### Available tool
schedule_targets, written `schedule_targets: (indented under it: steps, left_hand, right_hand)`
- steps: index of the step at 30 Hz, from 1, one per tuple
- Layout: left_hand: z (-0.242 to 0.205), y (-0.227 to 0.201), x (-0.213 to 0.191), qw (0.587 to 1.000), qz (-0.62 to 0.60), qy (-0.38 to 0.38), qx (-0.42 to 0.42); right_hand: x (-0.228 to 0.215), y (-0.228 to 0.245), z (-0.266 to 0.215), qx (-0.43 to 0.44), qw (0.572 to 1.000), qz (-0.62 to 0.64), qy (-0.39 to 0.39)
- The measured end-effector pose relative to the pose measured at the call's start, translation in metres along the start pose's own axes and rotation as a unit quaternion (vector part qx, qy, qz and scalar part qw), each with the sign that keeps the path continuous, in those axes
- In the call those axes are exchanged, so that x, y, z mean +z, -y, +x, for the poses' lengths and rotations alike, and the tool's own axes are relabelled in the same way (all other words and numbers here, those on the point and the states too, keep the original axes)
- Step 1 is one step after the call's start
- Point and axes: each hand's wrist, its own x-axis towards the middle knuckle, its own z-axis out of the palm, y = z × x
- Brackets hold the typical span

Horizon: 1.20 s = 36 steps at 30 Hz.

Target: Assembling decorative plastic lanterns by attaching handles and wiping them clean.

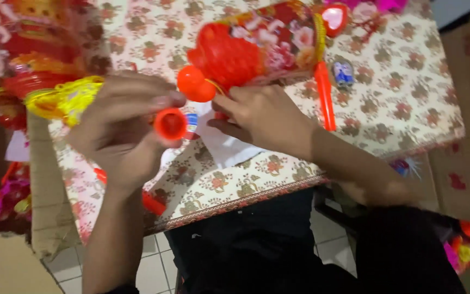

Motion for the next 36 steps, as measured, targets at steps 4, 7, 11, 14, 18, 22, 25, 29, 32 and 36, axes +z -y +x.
schedule_targets:
  steps: [4,7,11,14,18,22,25,29,32,36]
  left_hand:
    - [-0.003,-0.002,0.0,1.0,-0.01,0.013,-0.001]
    - [-0.012,0.005,0.006,0.999,-0.044,0.032,-0.006]
    - [-0.016,0.003,0.016,0.996,-0.069,0.056,-0.017]
    - [-0.02,0.006,0.02,0.992,-0.101,0.069,-0.019]
    - [-0.013,-0.001,0.028,0.994,-0.076,0.076,-0.014]
    - [-0.015,0.0,0.032,0.993,-0.093,0.077,-0.016]
    - [-0.014,0.0,0.032,0.992,-0.093,0.081,-0.012]
    - [-0.013,0.0,0.031,0.991,-0.102,0.08,-0.02]
    - [-0.012,-0.002,0.03,0.99,-0.104,0.087,-0.023]
    - [-0.011,-0.006,0.024,0.99,-0.097,0.097,-0.02]
  right_hand:
    - [-0.024,-0.007,0.008,0.047,0.974,0.085,0.205]
    - [-0.053,-0.027,-0.008,0.079,0.948,0.162,0.261]
    - [-0.077,-0.054,-0.06,0.127,0.979,0.156,-0.026]
    - [-0.055,-0.086,-0.112,0.178,0.981,-0.032,-0.073]
    - [-0.044,-0.088,-0.127,0.274,0.955,-0.11,0.012]
    - [-0.046,-0.086,-0.122,0.213,0.971,-0.105,-0.022]
    - [-0.05,-0.084,-0.119,0.204,0.975,-0.082,-0.006]
    - [-0.047,-0.084,-0.121,0.199,0.975,-0.097,-0.005]
    - [-0.044,-0.089,-0.123,0.183,0.973,-0.135,-0.045]
    - [-0.053,-0.093,-0.124,0.152,0.969,-0.133,-0.14]
